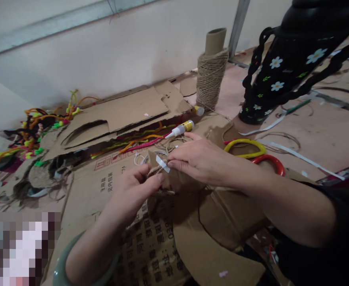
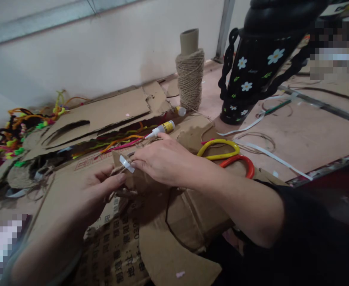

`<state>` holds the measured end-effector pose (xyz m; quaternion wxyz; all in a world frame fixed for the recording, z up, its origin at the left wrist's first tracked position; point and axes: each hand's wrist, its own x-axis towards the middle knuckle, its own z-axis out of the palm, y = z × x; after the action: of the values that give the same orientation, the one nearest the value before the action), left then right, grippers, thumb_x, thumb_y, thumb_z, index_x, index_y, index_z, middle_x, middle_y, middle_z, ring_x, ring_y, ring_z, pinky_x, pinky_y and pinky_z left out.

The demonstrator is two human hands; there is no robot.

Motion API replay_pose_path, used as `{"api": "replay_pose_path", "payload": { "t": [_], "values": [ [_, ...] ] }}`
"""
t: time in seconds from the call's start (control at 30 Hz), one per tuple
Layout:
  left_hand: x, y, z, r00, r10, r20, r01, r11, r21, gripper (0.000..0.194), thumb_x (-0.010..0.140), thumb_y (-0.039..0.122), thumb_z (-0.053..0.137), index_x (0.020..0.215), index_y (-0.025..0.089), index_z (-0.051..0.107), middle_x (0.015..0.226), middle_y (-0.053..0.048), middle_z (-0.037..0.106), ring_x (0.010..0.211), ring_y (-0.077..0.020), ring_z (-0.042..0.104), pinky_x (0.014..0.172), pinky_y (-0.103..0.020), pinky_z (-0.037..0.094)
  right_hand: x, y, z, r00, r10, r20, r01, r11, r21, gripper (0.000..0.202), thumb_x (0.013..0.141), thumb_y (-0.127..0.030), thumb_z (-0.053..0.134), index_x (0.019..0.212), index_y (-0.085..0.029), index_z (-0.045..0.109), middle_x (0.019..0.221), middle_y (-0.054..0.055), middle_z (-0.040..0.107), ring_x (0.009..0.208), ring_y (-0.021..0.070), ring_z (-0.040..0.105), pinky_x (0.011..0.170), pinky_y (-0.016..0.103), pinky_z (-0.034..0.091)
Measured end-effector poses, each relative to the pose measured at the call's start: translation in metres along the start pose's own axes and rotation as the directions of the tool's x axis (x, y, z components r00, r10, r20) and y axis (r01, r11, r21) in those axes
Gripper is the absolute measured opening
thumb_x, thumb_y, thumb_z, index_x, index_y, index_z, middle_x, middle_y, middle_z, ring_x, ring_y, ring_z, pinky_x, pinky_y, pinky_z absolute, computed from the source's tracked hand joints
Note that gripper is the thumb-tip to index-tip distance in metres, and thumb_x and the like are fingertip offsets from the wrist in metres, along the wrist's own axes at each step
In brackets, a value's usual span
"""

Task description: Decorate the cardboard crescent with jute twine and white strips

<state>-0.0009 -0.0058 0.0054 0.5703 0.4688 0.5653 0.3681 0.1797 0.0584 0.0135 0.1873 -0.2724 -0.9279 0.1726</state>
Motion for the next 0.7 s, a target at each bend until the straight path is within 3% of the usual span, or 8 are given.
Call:
{"api": "replay_pose_path", "payload": {
  "t": [0.13, 0.33, 0.57, 0.7],
  "values": [
    [0.0004, -0.0034, 0.0064, 0.998, -0.030, -0.054, 0.031, 0.999, 0.019, 0.015, 0.070, 0.031, 0.066, 0.066, 0.017, 0.061, 0.060, 0.001, 0.058, 0.056, -0.0121, 0.052, 0.057, -0.026, 0.046, 0.0015, -0.0013, 0.0014, 1.000, 0.010, 0.016, -0.010, 1.000, -0.007, 0.031, 0.093, -0.026, 0.038, 0.086, -0.015, 0.067, 0.074, 0.004, 0.067, 0.073, 0.0166, 0.058, 0.093, 0.047, 0.031],
    [-0.0008, -0.0020, 0.0110, 0.999, -0.054, -0.005, 0.054, 0.999, -0.008, 0.014, 0.069, 0.030, 0.065, 0.069, 0.016, 0.063, 0.063, -0.001, 0.060, 0.058, -0.0136, 0.056, 0.059, -0.028, 0.050, 0.0016, -0.0004, -0.0010, 0.998, 0.059, 0.014, -0.059, 0.998, 0.020, 0.033, 0.093, -0.024, 0.036, 0.082, -0.013, 0.065, 0.075, 0.004, 0.068, 0.070, 0.0150, 0.056, 0.094, 0.048, 0.030],
    [-0.0009, -0.0045, 0.0108, 0.999, -0.029, -0.038, 0.029, 1.000, -0.011, 0.015, 0.068, 0.028, 0.066, 0.075, 0.015, 0.067, 0.069, -0.003, 0.064, 0.064, -0.0157, 0.058, 0.061, -0.030, 0.051, 0.0025, -0.0006, 0.0010, 0.999, 0.047, 0.015, -0.048, 0.996, 0.069, 0.022, 0.087, -0.027, 0.048, 0.085, -0.015, 0.066, 0.077, 0.003, 0.068, 0.070, 0.0137, 0.054, 0.095, 0.046, 0.029],
    [-0.0003, -0.0077, 0.0099, 1.000, -0.017, -0.020, 0.017, 1.000, -0.008, 0.011, 0.072, 0.027, 0.064, 0.072, 0.016, 0.065, 0.066, -0.001, 0.060, 0.064, -0.0141, 0.056, 0.058, -0.026, 0.048, 0.0033, -0.0013, 0.0015, 0.997, 0.075, 0.031, -0.077, 0.995, 0.065, 0.024, 0.088, -0.024, 0.045, 0.084, -0.015, 0.066, 0.076, 0.003, 0.067, 0.070, 0.0139, 0.054, 0.096, 0.047, 0.029]
  ]
}}
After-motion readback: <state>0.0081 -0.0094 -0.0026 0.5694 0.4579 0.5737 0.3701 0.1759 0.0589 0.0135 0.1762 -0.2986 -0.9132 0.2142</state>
